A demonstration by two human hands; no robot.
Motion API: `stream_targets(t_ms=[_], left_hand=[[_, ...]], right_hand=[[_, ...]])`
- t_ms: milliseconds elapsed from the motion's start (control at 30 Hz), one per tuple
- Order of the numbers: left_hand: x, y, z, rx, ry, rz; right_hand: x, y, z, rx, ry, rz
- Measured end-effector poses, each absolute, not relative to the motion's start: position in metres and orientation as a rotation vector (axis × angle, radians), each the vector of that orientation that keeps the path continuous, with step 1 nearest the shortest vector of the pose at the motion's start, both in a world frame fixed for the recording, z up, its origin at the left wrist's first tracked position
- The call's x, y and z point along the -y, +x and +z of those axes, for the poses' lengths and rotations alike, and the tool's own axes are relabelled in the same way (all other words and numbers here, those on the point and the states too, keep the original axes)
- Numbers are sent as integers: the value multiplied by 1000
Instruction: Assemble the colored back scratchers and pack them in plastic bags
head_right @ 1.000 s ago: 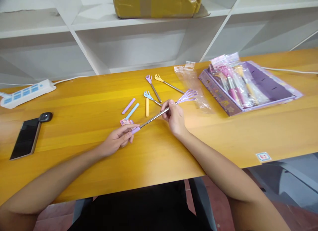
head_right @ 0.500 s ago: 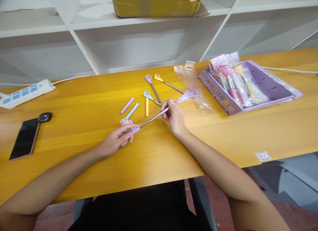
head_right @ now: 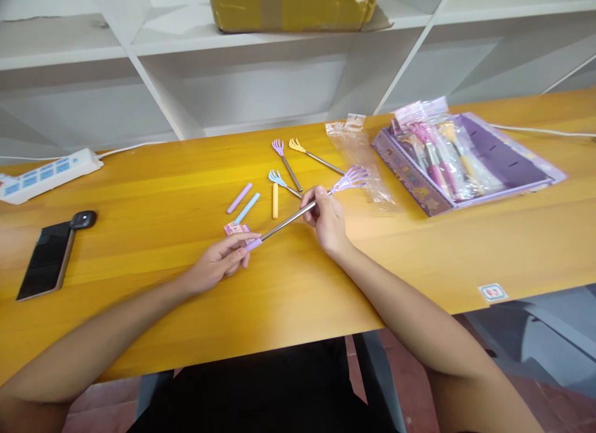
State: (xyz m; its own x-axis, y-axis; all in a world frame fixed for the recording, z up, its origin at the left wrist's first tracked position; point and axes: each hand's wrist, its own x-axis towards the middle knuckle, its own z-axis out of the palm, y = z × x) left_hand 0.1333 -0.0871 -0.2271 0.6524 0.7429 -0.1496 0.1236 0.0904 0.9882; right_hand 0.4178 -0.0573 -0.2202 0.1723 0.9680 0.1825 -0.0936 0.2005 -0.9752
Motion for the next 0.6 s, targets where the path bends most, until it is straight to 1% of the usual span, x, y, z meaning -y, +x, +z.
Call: stream_targets(t_ms=[600], left_hand=[[88, 134, -227, -783, 1418, 537]], right_hand=[[58, 419, -221, 1084, -1053, 1015]])
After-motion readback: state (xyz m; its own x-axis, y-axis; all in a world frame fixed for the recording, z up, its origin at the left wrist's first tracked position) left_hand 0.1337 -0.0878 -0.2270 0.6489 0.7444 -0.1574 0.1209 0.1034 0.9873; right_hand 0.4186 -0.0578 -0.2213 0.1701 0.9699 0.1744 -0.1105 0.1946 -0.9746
